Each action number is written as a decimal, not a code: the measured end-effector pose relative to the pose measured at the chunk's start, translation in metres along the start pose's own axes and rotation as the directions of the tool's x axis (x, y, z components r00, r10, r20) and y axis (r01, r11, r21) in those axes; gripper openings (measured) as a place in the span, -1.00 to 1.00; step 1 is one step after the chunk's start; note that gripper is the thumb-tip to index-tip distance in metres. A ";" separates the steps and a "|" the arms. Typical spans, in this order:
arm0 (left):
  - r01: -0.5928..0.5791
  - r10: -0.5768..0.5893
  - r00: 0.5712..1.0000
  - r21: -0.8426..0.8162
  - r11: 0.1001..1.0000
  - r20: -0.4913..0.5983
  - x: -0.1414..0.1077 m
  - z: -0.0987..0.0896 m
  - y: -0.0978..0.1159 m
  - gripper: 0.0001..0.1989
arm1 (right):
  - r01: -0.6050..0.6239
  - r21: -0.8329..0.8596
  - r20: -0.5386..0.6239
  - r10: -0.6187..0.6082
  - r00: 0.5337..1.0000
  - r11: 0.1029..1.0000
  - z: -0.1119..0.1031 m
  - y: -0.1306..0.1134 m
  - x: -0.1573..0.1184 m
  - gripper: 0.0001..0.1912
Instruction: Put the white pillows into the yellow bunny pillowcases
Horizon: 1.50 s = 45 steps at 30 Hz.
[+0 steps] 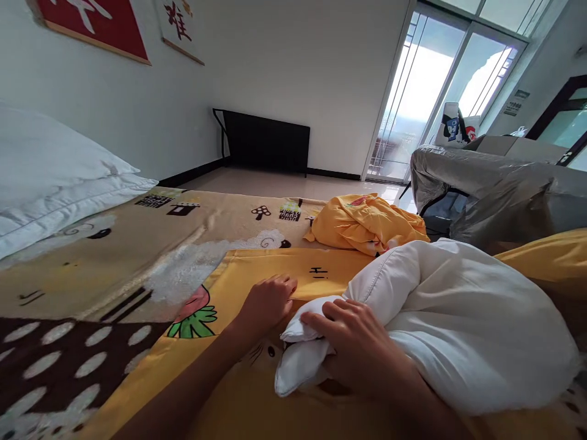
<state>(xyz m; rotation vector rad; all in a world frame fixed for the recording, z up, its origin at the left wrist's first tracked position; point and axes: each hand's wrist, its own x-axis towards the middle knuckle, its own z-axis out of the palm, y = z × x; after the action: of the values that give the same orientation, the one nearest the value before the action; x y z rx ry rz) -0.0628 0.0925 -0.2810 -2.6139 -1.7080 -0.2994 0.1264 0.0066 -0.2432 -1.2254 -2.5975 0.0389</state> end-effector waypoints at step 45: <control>0.041 -0.109 0.954 0.236 0.971 0.280 -0.015 -0.014 -0.011 -0.68 | -0.189 0.088 -0.254 0.205 0.945 0.978 0.024 0.011 0.028 -0.57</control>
<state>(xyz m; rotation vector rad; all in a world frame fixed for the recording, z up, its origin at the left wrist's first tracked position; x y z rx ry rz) -0.0810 0.0823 -0.2713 -2.5254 -1.7989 0.2842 0.1114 0.0371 -0.2613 -1.3632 -2.2259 -0.0031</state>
